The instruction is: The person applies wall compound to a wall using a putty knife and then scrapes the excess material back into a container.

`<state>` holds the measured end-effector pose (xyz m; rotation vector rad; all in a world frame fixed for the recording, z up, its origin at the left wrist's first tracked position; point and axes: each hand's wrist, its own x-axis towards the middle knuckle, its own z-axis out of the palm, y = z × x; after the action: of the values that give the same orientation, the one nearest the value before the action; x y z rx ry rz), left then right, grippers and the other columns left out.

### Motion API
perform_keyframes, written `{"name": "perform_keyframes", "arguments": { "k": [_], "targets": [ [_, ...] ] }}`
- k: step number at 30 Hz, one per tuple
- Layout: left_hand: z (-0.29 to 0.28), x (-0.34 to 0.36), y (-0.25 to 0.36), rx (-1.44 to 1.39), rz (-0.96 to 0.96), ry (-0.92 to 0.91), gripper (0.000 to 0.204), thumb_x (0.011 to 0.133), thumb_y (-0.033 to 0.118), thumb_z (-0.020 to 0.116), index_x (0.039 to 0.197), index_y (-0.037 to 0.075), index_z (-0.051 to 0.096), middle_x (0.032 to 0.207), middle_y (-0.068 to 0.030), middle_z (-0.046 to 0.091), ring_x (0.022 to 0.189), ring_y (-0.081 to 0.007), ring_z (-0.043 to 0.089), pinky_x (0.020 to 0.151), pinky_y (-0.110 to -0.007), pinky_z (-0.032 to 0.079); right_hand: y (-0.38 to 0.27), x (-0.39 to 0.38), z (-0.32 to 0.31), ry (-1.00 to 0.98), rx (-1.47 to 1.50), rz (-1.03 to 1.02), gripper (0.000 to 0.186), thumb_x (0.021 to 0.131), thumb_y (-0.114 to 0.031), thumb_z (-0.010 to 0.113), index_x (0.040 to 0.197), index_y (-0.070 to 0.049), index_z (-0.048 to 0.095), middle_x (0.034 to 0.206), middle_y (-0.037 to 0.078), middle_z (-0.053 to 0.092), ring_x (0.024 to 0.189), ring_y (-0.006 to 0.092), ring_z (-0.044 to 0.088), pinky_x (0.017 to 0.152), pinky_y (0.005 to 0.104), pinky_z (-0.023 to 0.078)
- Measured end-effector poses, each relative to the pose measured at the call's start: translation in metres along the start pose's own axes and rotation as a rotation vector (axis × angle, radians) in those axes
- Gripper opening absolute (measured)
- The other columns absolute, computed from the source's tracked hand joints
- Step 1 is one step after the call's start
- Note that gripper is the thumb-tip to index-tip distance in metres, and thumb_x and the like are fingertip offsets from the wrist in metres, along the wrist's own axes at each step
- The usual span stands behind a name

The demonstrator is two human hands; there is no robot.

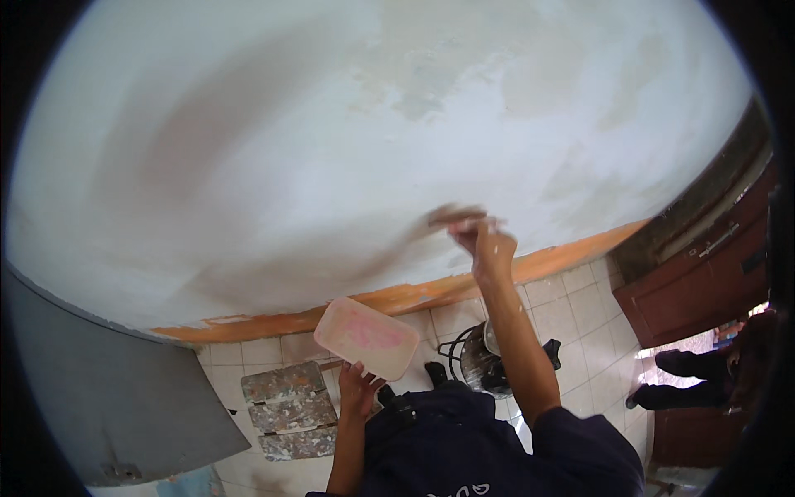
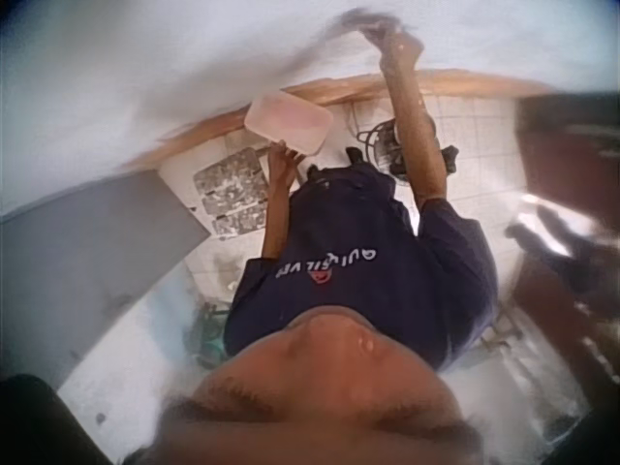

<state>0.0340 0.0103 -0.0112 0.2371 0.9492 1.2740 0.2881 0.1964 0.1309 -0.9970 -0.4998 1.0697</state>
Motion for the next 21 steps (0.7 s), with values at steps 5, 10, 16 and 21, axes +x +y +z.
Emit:
{"name": "perform_keyframes", "arguments": {
  "k": [5, 10, 16, 21],
  "targets": [
    [-0.008, -0.001, -0.001, -0.015, 0.008, -0.016, 0.057, 0.082, 0.027, 0.062, 0.13, 0.012, 0.035, 0.117, -0.0115, 0.054, 0.096, -0.0311, 0.062, 0.07, -0.044, 0.058, -0.067, -0.047, 0.03, -0.049, -0.012, -0.128, 0.02, 0.083, -0.004, 0.053, 0.078, 0.015, 0.055, 0.078, 0.019, 0.063, 0.07, 0.025, 0.066, 0.071, 0.0343, 0.058],
    [-0.006, -0.009, 0.005, 0.001, 0.043, -0.087, 0.052, 0.089, 0.034, 0.058, 0.128, 0.006, 0.039, 0.12, -0.0117, 0.052, 0.108, -0.031, 0.056, 0.087, -0.049, 0.05, 0.01, -0.049, -0.039, 0.091, -0.12, 0.044, 0.015, 0.082, 0.001, 0.05, 0.083, 0.015, 0.054, 0.082, 0.021, 0.061, 0.073, 0.0289, 0.066, 0.072, 0.0399, 0.059],
    [-0.007, -0.008, 0.011, 0.022, 0.039, -0.078, 0.054, 0.087, 0.037, 0.059, 0.129, 0.007, 0.04, 0.124, -0.0116, 0.05, 0.112, -0.0302, 0.052, 0.087, -0.049, 0.049, -0.048, 0.0, 0.034, -0.05, 0.002, -0.045, 0.016, 0.084, -0.003, 0.053, 0.081, 0.012, 0.056, 0.082, 0.021, 0.063, 0.074, 0.0281, 0.066, 0.072, 0.0321, 0.057],
    [-0.002, -0.011, 0.013, 0.008, 0.056, -0.052, 0.054, 0.086, 0.037, 0.059, 0.128, 0.008, 0.041, 0.123, -0.0111, 0.051, 0.11, -0.03, 0.053, 0.087, -0.049, 0.049, -0.071, -0.063, 0.028, -0.07, -0.045, -0.189, 0.019, 0.084, -0.002, 0.053, 0.087, 0.016, 0.054, 0.082, 0.022, 0.062, 0.072, 0.0289, 0.066, 0.068, 0.0368, 0.059]
  ]
}}
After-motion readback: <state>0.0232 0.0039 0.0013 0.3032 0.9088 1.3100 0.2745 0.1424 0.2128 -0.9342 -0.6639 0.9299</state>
